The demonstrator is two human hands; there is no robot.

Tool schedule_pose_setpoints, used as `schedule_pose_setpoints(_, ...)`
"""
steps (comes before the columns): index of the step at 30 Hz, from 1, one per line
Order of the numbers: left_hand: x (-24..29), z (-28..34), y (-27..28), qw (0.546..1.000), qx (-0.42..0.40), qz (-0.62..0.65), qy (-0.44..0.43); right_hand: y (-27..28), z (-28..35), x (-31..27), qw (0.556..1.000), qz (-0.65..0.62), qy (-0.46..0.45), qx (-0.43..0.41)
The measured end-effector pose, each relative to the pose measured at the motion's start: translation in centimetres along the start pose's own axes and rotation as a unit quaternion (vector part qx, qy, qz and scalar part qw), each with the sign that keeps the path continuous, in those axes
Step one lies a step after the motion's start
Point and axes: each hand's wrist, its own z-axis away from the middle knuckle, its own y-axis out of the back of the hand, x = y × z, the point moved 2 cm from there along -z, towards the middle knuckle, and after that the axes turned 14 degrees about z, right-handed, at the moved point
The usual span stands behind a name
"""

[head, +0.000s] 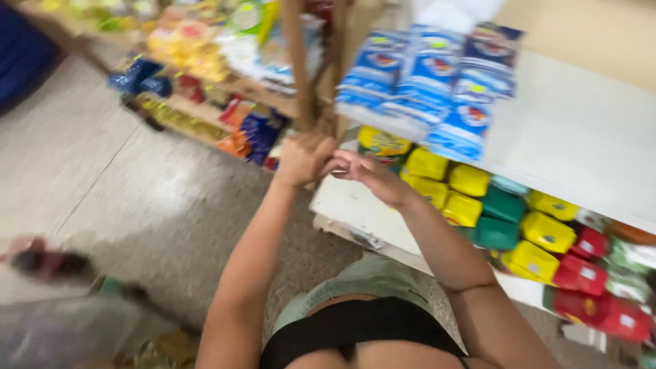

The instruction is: Picking up grocery items from store shelves and placing them onto a checkout counter.

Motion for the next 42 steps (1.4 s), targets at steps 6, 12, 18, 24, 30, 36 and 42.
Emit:
schedule_pose_setpoints(6, -0.8, -9.5, -6.5, 0.998, 0.050, -0.030, 0.036, 15.7, 6.6, -7.1, 0.974, 0.080, 0.018, 0.212)
schedule_pose_setpoints(12, 0.0, -19.3, -13.2, 0.995, -0.012, 0.070, 0.067, 31.8, 8.5, -6.4, 0.812, 0.427, -0.019, 0.397)
schedule_pose_setpoints(18, -0.2, -22.7, -21.0, 0.986, -0.095, 0.051, 0.124, 35.2, 6.6, -4.2, 0.845, 0.457, 0.030, 0.274)
schedule_pose_setpoints(24, -0.6, -22.0, -22.8, 0.959, -0.210, -0.086, 0.170, 35.9, 5.1, -4.2, 0.867, 0.329, -0.116, 0.355)
schedule_pose_setpoints(30, -0.2, -22.2, -22.7, 0.945, -0.239, -0.113, 0.191, 36.5, 4.2, -6.6, 0.789, 0.395, -0.328, 0.339)
schedule_pose_setpoints(36, -0.1, -21.8, -22.7, 0.951, -0.222, -0.117, 0.178, 35.8, 2.4, -6.2, 0.775, 0.395, -0.370, 0.326)
schedule_pose_setpoints(42, 0.0, -22.0, -22.7, 0.948, -0.227, -0.114, 0.190, 37.4, 2.3, -3.1, 0.782, 0.372, -0.291, 0.407)
